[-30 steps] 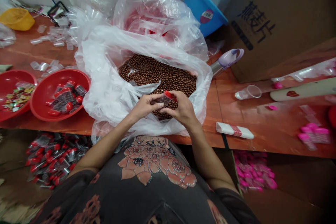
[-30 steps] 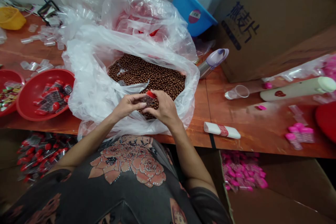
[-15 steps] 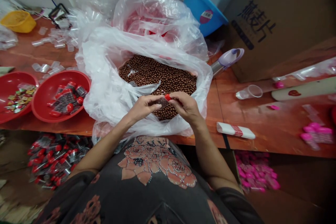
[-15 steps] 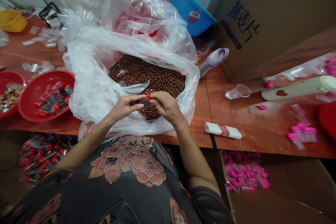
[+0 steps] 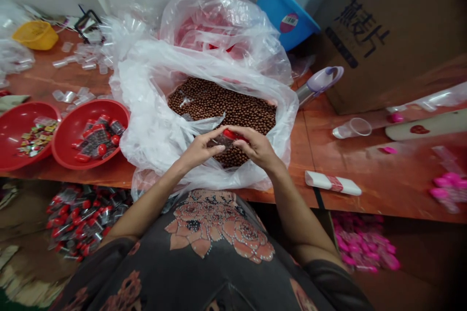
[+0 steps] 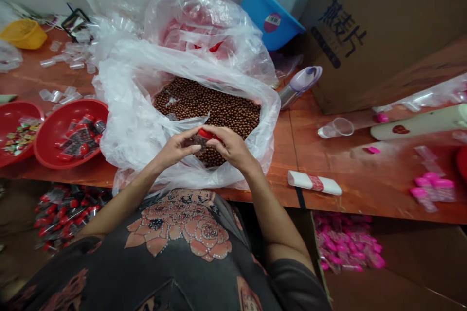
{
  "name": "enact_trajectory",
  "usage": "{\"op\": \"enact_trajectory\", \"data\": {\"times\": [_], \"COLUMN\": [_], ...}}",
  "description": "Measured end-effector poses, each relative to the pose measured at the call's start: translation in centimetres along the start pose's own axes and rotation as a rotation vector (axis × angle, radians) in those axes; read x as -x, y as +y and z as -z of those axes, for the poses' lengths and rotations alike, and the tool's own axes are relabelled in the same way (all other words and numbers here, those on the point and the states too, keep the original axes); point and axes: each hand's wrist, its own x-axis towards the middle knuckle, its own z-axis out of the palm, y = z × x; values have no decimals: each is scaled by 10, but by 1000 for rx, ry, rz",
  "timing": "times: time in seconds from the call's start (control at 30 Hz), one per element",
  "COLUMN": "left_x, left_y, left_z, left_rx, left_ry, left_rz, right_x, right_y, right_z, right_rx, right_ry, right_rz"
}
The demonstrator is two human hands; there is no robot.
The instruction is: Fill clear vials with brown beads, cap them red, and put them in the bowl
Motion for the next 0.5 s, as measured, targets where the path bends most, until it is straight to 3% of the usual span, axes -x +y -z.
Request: {"op": "enact_trajectory", "data": {"times": [0.1, 0.17, 0.3, 0.5], "left_x": [-2, -1, 1, 3], "left_y": [-3, -3, -2, -10], "left_z": [3, 6, 8, 6], "left_rx": [218, 282, 346, 327], "left_ry": [26, 52, 65, 51], "left_rz": [97, 140, 175, 167], "right_x": [0, 2, 11, 11], "right_y": [22, 41, 68, 73], "right_z": [-7, -12, -22, -24], "right_rx": [-41, 147, 507, 450], "right_ry": [130, 170, -13, 11], "right_rz": [-160, -232, -229, -325]}}
